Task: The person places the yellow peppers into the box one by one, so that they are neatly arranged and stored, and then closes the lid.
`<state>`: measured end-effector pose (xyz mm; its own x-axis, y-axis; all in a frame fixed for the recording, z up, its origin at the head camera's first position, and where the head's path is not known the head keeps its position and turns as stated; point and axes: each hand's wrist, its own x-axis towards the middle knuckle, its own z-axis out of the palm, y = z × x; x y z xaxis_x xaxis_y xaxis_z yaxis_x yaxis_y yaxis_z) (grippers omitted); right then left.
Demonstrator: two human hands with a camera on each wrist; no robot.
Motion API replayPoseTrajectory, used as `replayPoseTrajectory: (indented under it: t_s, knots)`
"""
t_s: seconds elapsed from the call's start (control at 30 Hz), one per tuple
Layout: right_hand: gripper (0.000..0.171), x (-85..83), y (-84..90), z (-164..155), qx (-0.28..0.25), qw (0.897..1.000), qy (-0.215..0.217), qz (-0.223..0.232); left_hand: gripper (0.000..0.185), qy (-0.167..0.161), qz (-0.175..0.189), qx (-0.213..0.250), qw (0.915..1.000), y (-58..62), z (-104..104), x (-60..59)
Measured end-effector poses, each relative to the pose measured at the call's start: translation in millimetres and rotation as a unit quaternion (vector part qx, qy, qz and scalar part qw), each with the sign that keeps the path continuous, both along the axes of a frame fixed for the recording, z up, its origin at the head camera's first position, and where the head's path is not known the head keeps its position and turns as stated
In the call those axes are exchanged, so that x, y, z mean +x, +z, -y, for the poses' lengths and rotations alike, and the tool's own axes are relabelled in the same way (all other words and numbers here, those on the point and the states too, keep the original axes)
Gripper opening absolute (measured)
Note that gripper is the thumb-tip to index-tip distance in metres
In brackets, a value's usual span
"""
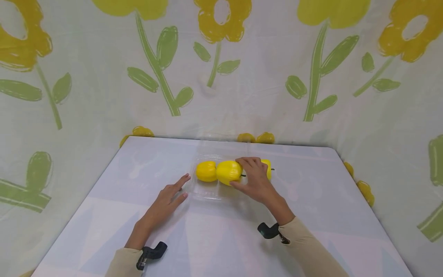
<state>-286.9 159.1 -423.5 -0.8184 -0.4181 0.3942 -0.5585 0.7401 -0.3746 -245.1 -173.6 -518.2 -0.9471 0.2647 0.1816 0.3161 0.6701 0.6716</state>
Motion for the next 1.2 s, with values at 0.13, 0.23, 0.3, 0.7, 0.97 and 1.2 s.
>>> replayPoseTrajectory:
  t_s: [0.13, 0.23, 0.3, 0.7, 0.97, 1.2]
  knots:
    - [0.072, -0.9, -0.9, 4.1, 0.001, 1.000, 0.005, 0.005, 0.060, 0.002, 0.002, -0.003, 1.0000, -0.4, -0.3, -0.5]
    - [0.072, -2.2, -1.6, 6.9, 0.003, 1.000, 0.011, 0.002, 0.060, 0.005, 0.004, -0.006, 1.0000, -0.7, -0.4, -0.8]
    - [0.072, -2.4, -2.0, 8.8, 0.004, 1.000, 0.013, 0.002, 0.060, 0.006, 0.005, -0.006, 1.0000, -0.7, -0.6, -0.8]
    - [0.071, -0.4, -3.5, 20.7, -0.004, 1.000, 0.025, 0.007, 0.062, 0.001, 0.008, -0.004, 1.0000, -0.9, 0.8, -0.8]
    - [0.070, -0.9, -2.9, 34.9, -0.015, 0.999, 0.035, 0.018, 0.061, 0.002, -0.001, -0.005, 1.0000, 0.4, 1.6, 0.1]
    - [0.070, 1.2, -4.8, 44.9, -0.013, 0.999, 0.040, 0.028, 0.061, 0.003, 0.002, -0.001, 1.0000, 0.4, 0.6, -0.1]
